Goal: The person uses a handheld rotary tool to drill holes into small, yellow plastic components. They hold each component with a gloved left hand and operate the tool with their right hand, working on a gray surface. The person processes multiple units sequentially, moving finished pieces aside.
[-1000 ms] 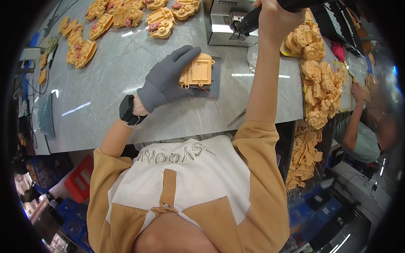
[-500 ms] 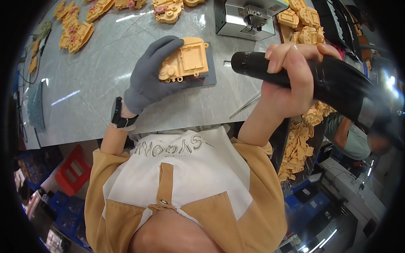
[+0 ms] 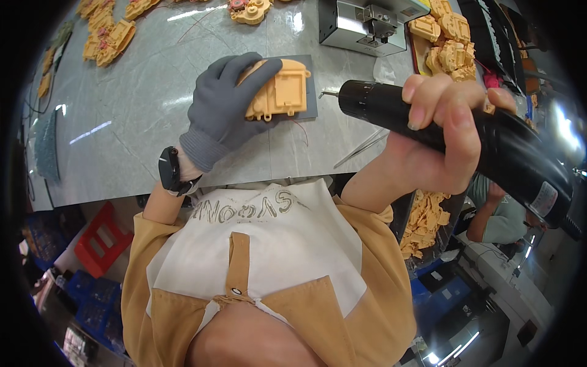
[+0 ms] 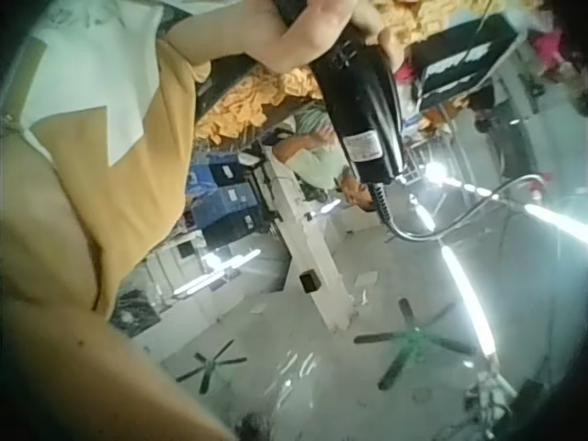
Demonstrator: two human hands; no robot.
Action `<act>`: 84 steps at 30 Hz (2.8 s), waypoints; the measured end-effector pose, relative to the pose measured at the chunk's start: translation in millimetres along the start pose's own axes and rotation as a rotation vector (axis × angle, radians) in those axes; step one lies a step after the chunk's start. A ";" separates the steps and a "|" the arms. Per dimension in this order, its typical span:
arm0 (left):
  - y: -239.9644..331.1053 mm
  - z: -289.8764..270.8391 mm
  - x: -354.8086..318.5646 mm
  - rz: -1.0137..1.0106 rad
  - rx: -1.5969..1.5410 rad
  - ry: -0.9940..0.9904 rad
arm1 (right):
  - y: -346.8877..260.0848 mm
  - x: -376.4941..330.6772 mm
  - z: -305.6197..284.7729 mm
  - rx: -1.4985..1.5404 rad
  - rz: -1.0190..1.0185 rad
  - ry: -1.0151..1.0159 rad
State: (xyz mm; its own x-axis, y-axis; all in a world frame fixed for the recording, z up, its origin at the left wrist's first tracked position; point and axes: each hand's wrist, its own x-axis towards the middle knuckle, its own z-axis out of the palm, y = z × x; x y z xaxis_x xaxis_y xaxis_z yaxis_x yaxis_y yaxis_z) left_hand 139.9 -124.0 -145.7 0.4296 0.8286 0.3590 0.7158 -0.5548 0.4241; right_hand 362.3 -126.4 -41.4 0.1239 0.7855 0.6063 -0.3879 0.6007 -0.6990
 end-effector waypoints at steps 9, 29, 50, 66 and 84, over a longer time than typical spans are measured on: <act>-11.9 23.9 13.7 0.045 0.015 -0.029 | 19.0 2.6 18.3 -0.012 0.002 0.019; -35.3 37.1 -5.7 -0.084 -0.247 -0.045 | 42.7 -33.3 16.8 -0.193 -0.047 -0.136; -33.2 33.5 -5.6 -0.114 -0.277 -0.032 | 44.4 -29.4 24.0 -0.154 0.041 -0.080; -34.1 35.2 -5.0 -0.080 -0.278 0.009 | 45.4 -22.6 26.2 -0.162 0.076 -0.028; -37.9 38.7 -6.3 -0.072 -0.324 0.021 | 54.6 -19.8 28.9 -0.315 0.212 -0.105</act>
State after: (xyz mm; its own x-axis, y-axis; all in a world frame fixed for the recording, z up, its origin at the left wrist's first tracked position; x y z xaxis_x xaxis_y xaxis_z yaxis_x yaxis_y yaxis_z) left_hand 131.4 -105.3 -196.2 0.3709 0.8665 0.3342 0.5300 -0.4930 0.6900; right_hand 312.3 -113.5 -80.6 -0.0291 0.8874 0.4600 -0.0931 0.4558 -0.8852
